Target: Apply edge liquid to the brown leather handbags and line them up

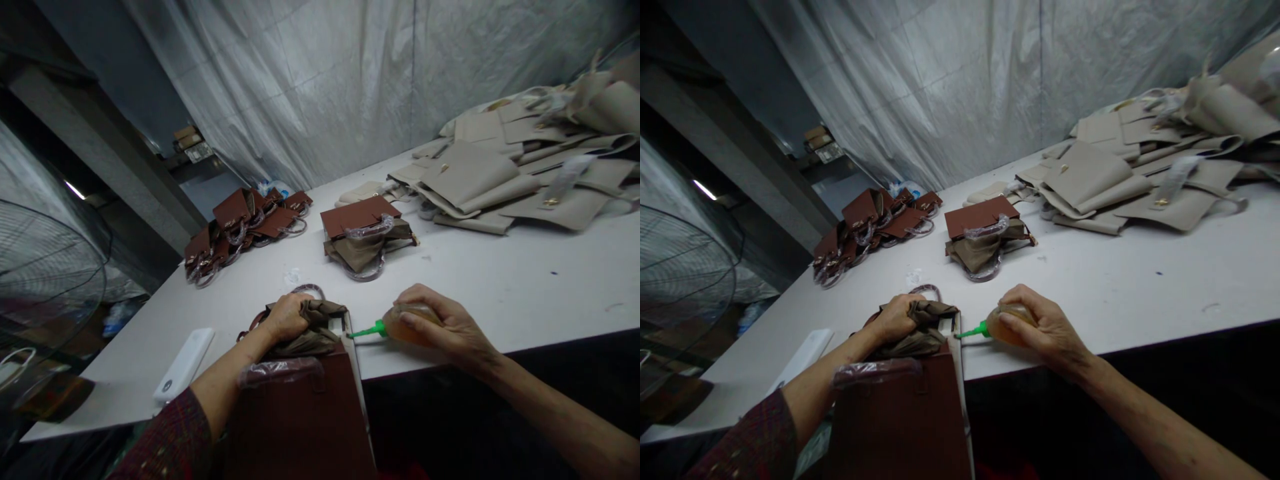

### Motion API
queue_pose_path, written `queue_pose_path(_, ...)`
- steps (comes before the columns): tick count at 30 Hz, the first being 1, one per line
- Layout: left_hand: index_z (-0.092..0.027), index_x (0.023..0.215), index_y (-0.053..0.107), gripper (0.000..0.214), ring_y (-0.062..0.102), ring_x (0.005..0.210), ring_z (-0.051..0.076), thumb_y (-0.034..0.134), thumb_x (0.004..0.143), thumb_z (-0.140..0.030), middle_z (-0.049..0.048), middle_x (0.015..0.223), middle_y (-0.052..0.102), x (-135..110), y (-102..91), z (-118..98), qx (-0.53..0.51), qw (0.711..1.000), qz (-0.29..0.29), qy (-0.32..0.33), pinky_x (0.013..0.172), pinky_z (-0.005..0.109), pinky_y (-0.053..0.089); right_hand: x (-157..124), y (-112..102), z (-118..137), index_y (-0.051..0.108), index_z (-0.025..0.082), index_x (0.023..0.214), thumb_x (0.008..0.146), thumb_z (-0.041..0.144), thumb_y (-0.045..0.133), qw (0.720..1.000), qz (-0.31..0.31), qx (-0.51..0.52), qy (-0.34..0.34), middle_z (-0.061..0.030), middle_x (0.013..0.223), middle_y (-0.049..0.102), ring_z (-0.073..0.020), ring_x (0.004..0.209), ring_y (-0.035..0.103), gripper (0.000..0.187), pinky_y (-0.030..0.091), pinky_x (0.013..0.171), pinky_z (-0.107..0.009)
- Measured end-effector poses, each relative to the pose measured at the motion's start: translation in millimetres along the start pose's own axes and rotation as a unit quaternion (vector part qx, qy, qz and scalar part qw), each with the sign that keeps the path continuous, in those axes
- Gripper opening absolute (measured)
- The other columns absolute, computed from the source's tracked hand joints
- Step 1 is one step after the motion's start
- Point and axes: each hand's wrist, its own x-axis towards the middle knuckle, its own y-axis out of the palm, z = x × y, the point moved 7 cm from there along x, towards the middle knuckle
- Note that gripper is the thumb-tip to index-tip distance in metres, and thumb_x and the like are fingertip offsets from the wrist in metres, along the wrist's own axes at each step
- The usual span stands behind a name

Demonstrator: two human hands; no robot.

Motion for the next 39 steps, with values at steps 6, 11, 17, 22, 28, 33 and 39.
queue_pose_path(6, -0.020, 0.079, 0.068, 0.010, 0.059, 0.071, 0.017, 0.060, 0.076, -0.024, -0.0001, 0.075, 0.068, -0.3, -0.2, -0.3, -0.005, 1.000, -0.006, -0.003, 0.063, 0.025, 0.039, 3.1, 1.5, 11.1, 0.063, 0.023, 0.096, 0.091, 0.037, 0.060, 0.999, 0.016, -0.023, -0.024, -0.0037, 0.094, 0.063, -0.0202, 0.086, 0.061, 0.015, 0.046, 0.079, -0.032)
queue_pose_path(11, -0.019, 0.077, 0.067, 0.009, 0.057, 0.068, 0.016, 0.059, 0.075, -0.022, 0.0002, 0.074, 0.066, -0.3, -1.1, -1.2, -0.002, 1.000, -0.006, -0.002, 0.061, 0.026, 0.037, -3.0, 5.2, 13.9, 0.063, 0.022, 0.095, 0.093, 0.037, 0.059, 0.997, 0.054, -0.022, -0.040, -0.0042, 0.092, 0.063, -0.0197, 0.085, 0.061, 0.015, 0.048, 0.077, -0.031)
queue_pose_path(17, -0.018, 0.076, 0.067, 0.012, 0.056, 0.067, 0.016, 0.056, 0.076, -0.021, -0.0001, 0.072, 0.063, 1.9, 0.7, 3.2, -0.022, 1.000, 0.004, -0.005, 0.060, 0.025, 0.036, -16.6, 0.5, 28.4, 0.062, 0.024, 0.102, 0.092, 0.024, 0.061, 0.992, 0.034, -0.019, -0.120, -0.0041, 0.095, 0.063, -0.0177, 0.087, 0.062, 0.009, 0.050, 0.077, -0.028)
queue_pose_path(22, -0.018, 0.073, 0.066, 0.010, 0.054, 0.066, 0.015, 0.057, 0.075, -0.023, -0.0010, 0.068, 0.061, 4.4, 2.8, 10.2, -0.036, 0.999, 0.010, -0.005, 0.058, 0.024, 0.037, -23.4, 7.3, 33.5, 0.060, 0.025, 0.106, 0.094, 0.019, 0.058, 0.986, 0.069, 0.002, -0.153, -0.0038, 0.096, 0.061, -0.0163, 0.086, 0.062, 0.014, 0.051, 0.076, -0.028)
queue_pose_path(28, -0.018, 0.080, 0.069, 0.014, 0.057, 0.070, 0.016, 0.059, 0.078, -0.028, 0.0000, 0.073, 0.064, 6.6, 4.6, 18.3, -0.060, 0.998, 0.009, -0.011, 0.062, 0.025, 0.040, -35.0, 17.6, 35.9, 0.059, 0.024, 0.108, 0.094, 0.017, 0.059, 0.978, 0.123, 0.006, -0.170, -0.0044, 0.095, 0.061, -0.0167, 0.085, 0.061, 0.016, 0.050, 0.075, -0.029)
queue_pose_path(33, -0.016, 0.085, 0.070, 0.017, 0.060, 0.075, 0.018, 0.059, 0.078, -0.027, 0.0017, 0.078, 0.067, 8.1, 7.3, 24.6, -0.088, 0.996, 0.015, -0.025, 0.065, 0.026, 0.044, -41.4, 11.3, 40.0, 0.058, 0.026, 0.114, 0.093, 0.015, 0.060, 0.979, 0.066, 0.013, -0.193, -0.0060, 0.102, 0.061, -0.0179, 0.095, 0.061, 0.023, 0.051, 0.081, -0.030)
queue_pose_path(39, -0.015, 0.086, 0.070, 0.018, 0.060, 0.074, 0.017, 0.061, 0.077, -0.029, 0.0014, 0.078, 0.067, 8.3, 9.0, 24.4, -0.126, 0.991, 0.030, -0.031, 0.066, 0.026, 0.045, -46.1, 19.4, 43.5, 0.057, 0.023, 0.114, 0.093, 0.015, 0.059, 0.972, 0.128, 0.005, -0.198, -0.0061, 0.098, 0.061, -0.0163, 0.087, 0.061, 0.022, 0.052, 0.075, -0.028)
